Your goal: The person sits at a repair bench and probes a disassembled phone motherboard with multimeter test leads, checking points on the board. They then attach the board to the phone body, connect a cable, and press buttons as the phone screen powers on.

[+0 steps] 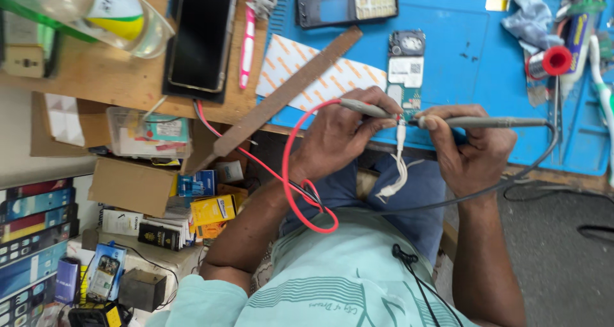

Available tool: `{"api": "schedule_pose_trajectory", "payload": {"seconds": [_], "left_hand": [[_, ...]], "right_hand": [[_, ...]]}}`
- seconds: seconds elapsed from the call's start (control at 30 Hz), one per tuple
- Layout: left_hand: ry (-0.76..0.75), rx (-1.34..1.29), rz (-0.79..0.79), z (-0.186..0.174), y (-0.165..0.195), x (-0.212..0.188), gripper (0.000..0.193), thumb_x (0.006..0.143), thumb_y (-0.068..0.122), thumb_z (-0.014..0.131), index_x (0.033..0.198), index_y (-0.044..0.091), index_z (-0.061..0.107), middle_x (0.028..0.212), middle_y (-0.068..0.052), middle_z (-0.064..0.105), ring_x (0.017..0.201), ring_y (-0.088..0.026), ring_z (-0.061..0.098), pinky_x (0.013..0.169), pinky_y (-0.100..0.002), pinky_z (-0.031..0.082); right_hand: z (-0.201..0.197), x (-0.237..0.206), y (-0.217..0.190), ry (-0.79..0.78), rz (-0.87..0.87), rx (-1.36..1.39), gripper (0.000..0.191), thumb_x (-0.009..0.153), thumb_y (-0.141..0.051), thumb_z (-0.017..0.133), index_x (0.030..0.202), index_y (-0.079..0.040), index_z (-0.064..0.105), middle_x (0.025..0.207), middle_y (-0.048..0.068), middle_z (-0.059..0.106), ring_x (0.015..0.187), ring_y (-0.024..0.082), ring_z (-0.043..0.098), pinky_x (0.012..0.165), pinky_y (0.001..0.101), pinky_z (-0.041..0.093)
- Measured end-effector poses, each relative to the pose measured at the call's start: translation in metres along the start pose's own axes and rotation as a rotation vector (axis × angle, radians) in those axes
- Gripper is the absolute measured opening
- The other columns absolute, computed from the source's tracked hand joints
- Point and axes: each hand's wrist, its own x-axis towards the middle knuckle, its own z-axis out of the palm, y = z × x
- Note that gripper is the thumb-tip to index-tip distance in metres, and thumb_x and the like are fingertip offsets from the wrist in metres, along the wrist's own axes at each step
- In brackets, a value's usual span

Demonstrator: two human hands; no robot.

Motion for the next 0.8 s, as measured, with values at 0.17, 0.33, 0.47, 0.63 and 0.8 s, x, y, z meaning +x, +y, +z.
{"api": "schedule_pose_trajectory", "payload": {"seconds": [0.17, 0.33, 0.47, 0.63, 0.8], "left_hand": [[-0.003, -0.006, -0.061, -0.002, 0.006, 0.002, 0.014, 0.098, 0.010, 0.070, 0.109, 0.004, 0.065, 0.101, -0.011, 0.071, 0.098, -0.026, 0.073, 0.083, -0.036, 0.058], [0.005, -0.003, -0.028, -0.002, 0.009, 0.001, 0.012, 0.100, 0.010, 0.068, 0.109, 0.004, 0.066, 0.101, -0.011, 0.072, 0.098, -0.024, 0.074, 0.082, -0.035, 0.059], [-0.002, -0.033, -0.047, 0.000, 0.007, -0.001, 0.012, 0.101, 0.011, 0.067, 0.111, 0.004, 0.065, 0.102, -0.010, 0.074, 0.099, -0.023, 0.076, 0.082, -0.034, 0.060], [0.036, -0.148, -0.036, -0.003, 0.003, -0.004, 0.012, 0.099, 0.008, 0.071, 0.110, 0.004, 0.066, 0.106, -0.008, 0.074, 0.100, -0.019, 0.074, 0.085, -0.033, 0.062], [0.172, -0.288, -0.043, 0.000, -0.002, -0.007, 0.010, 0.102, 0.006, 0.069, 0.110, 0.004, 0.063, 0.112, -0.006, 0.073, 0.106, -0.014, 0.071, 0.095, -0.031, 0.061]], "right_hand": [[0.001, 0.005, -0.006, 0.013, 0.002, -0.055, 0.010, 0.109, -0.002, 0.071, 0.104, 0.006, 0.067, 0.095, 0.014, 0.076, 0.087, 0.014, 0.073, 0.077, 0.0248, 0.059], [0.001, 0.005, -0.007, 0.013, -0.009, -0.093, 0.009, 0.108, -0.003, 0.072, 0.104, 0.004, 0.068, 0.096, 0.014, 0.076, 0.086, 0.015, 0.074, 0.075, 0.0245, 0.059], [0.000, 0.001, -0.002, 0.009, -0.029, -0.058, 0.010, 0.109, -0.004, 0.071, 0.103, 0.003, 0.067, 0.097, 0.014, 0.075, 0.090, 0.017, 0.076, 0.076, 0.0252, 0.061], [-0.001, -0.005, 0.008, 0.052, -0.048, 0.129, 0.012, 0.111, -0.006, 0.071, 0.112, 0.002, 0.062, 0.102, 0.014, 0.074, 0.102, 0.020, 0.076, 0.089, 0.0296, 0.065], [-0.001, -0.009, 0.009, 0.098, -0.080, 0.161, 0.013, 0.116, -0.006, 0.071, 0.114, 0.004, 0.063, 0.114, 0.017, 0.073, 0.111, 0.022, 0.074, 0.096, 0.0318, 0.065]]}}
